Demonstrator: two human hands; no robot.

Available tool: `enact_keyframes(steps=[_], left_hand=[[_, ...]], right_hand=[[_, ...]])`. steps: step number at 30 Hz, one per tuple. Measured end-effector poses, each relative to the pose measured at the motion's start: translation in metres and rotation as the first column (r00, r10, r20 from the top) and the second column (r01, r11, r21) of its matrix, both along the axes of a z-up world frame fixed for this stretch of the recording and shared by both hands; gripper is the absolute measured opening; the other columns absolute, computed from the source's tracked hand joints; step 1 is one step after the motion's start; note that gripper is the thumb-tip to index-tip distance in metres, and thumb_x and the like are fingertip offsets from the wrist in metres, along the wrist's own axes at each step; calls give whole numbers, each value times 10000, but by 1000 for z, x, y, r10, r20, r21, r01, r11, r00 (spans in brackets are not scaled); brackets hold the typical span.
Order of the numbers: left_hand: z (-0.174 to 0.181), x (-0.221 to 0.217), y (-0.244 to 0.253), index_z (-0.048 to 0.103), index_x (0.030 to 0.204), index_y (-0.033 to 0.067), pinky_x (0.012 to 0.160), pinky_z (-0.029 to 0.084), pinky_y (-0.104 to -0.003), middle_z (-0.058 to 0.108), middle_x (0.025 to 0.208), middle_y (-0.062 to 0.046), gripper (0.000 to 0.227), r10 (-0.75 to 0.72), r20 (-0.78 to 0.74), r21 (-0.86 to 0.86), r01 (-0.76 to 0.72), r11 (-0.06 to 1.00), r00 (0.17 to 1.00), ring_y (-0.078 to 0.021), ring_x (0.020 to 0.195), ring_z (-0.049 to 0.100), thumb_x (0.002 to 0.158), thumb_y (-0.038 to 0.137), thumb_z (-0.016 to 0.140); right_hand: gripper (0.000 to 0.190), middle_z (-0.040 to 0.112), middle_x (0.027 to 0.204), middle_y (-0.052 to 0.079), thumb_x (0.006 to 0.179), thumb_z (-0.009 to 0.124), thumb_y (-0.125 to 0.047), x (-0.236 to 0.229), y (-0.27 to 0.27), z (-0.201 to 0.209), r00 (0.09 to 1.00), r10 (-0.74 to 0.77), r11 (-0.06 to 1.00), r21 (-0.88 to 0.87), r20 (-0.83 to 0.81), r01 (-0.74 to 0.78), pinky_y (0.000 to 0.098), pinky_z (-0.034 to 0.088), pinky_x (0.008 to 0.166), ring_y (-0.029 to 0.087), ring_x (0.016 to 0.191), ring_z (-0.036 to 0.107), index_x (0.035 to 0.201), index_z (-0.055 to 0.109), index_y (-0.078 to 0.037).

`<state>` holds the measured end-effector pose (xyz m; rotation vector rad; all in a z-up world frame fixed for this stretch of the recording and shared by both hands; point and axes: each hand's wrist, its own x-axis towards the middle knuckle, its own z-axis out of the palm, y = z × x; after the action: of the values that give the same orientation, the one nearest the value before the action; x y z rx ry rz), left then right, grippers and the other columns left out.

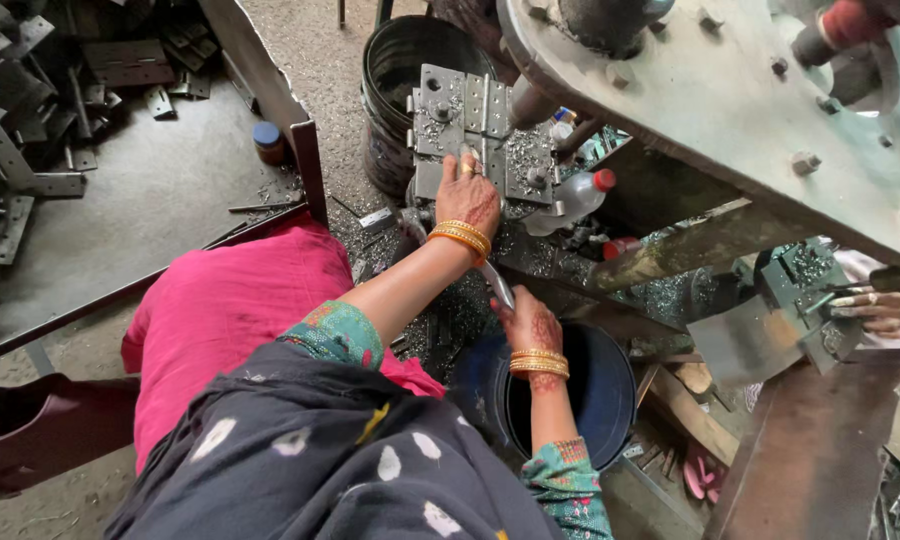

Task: The person repeatedly picks up metal hinge parts from a bin, places them into a press machine, and operates the lever to process each piece. The person then removes the processed part and places it back into the bin, repeating the cycle.

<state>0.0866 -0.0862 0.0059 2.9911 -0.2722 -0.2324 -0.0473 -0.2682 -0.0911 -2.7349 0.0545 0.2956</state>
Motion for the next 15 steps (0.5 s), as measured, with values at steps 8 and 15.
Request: enact_keyframes(steps=[8, 15], left_hand=[[-35, 1, -7, 690, 1230, -3, 1193, 181, -536, 585, 1423, -164, 393, 21, 320, -82, 6, 997, 947, -321, 1455, 382, 981, 178, 445], [-44, 18, -8, 659, 1303, -7, 1218, 127, -545, 528, 1492, -176, 422, 137, 358, -151, -88, 985, 924, -312, 1478, 337, 994, 143, 414]], right_hand=[[612, 707, 937, 249, 886, 621, -639, -18, -6, -31, 979, -180, 972, 138, -96, 192, 520, 506, 767, 475, 933, 659, 998, 714, -45], [613, 702, 847, 257, 921, 614, -624, -27, 1, -39, 989, -149, 983, 104, -7, 149, 523, 507, 733, 474, 836, 675, 933, 705, -18]])
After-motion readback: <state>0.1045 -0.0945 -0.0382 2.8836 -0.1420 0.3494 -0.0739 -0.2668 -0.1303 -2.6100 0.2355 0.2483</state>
